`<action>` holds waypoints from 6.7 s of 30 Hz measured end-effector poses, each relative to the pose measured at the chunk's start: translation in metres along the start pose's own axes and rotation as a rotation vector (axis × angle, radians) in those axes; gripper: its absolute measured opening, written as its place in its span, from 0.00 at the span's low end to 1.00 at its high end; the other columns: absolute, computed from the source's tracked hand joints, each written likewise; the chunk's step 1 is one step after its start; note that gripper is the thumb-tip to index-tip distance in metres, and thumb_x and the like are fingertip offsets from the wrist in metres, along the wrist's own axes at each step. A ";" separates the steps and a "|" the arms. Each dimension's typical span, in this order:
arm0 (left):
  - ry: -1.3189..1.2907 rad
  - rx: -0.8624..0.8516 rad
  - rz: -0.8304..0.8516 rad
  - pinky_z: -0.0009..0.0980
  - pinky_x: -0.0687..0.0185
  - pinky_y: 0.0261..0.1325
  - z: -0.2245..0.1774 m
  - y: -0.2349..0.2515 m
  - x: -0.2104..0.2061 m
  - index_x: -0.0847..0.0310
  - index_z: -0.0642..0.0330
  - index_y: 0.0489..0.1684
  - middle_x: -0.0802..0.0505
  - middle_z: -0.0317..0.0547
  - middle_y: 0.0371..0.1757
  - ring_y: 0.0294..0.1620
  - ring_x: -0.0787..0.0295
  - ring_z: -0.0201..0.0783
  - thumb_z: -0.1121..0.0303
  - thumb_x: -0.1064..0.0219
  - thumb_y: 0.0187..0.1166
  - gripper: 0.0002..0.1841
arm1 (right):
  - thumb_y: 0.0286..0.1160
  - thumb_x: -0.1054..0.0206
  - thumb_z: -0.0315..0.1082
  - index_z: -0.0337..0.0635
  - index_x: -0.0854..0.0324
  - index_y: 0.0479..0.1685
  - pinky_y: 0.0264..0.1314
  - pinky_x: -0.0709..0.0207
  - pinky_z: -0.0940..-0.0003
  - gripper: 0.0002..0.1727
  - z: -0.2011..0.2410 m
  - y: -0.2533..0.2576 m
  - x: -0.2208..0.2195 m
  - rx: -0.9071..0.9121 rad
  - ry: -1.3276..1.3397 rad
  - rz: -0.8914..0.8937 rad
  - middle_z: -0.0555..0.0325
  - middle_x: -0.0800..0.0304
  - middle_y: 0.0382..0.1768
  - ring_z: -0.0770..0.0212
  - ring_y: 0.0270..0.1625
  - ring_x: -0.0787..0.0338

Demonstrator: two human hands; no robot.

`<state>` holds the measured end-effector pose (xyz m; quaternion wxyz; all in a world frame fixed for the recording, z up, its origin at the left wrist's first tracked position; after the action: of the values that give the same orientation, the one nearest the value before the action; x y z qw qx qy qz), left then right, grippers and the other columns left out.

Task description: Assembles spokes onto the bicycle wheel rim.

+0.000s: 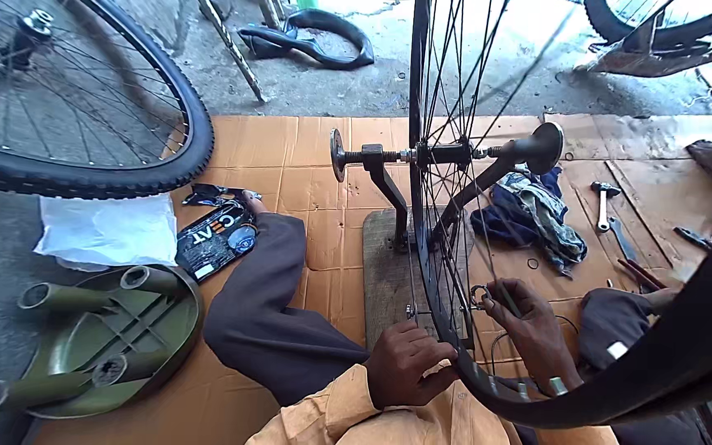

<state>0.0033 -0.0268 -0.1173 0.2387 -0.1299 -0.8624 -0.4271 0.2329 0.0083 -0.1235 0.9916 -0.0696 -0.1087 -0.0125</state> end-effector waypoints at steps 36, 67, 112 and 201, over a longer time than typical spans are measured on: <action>0.011 -0.018 0.032 0.33 0.23 0.33 -0.004 0.002 -0.001 0.13 0.53 0.43 0.14 0.39 0.22 0.25 0.17 0.37 0.58 0.37 0.85 0.11 | 0.68 0.25 0.33 0.45 0.14 0.56 0.38 0.13 0.66 0.16 -0.009 0.001 0.001 -0.001 0.059 0.006 0.53 0.08 0.39 0.58 0.36 0.10; -0.253 0.782 0.481 0.39 0.23 0.31 0.072 0.021 -0.021 0.14 0.55 0.31 0.16 0.38 0.23 0.24 0.20 0.36 0.53 0.47 0.92 0.22 | 0.67 0.26 0.24 0.37 0.16 0.54 0.42 0.12 0.67 0.15 0.004 -0.004 -0.049 -0.025 0.049 0.242 0.50 0.08 0.39 0.59 0.37 0.09; -0.375 0.764 0.555 0.38 0.19 0.38 0.084 0.025 -0.024 0.09 0.55 0.34 0.11 0.37 0.29 0.30 0.16 0.32 0.48 0.42 0.89 0.23 | 0.63 0.19 0.27 0.44 0.18 0.60 0.44 0.10 0.61 0.23 -0.009 0.002 -0.039 -0.038 0.084 0.259 0.49 0.09 0.40 0.54 0.38 0.08; -0.420 0.755 0.558 0.34 0.17 0.43 0.083 0.028 -0.020 0.07 0.56 0.39 0.08 0.37 0.36 0.36 0.14 0.30 0.52 0.38 0.88 0.19 | 0.67 0.22 0.30 0.49 0.18 0.57 0.34 0.15 0.68 0.19 -0.005 -0.010 -0.038 -0.001 -0.020 0.254 0.57 0.11 0.34 0.63 0.31 0.13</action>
<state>0.0075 0.0554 -0.1523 0.1953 -0.3427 -0.9184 0.0293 0.1968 -0.0024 -0.1348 0.9840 -0.0833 -0.1088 0.1139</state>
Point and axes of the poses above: each hand's wrist, its own y-axis towards the middle knuckle, its own x-axis out of the back of the hand, z = x × y, the point moved 4 cm from there along y, towards the middle knuckle
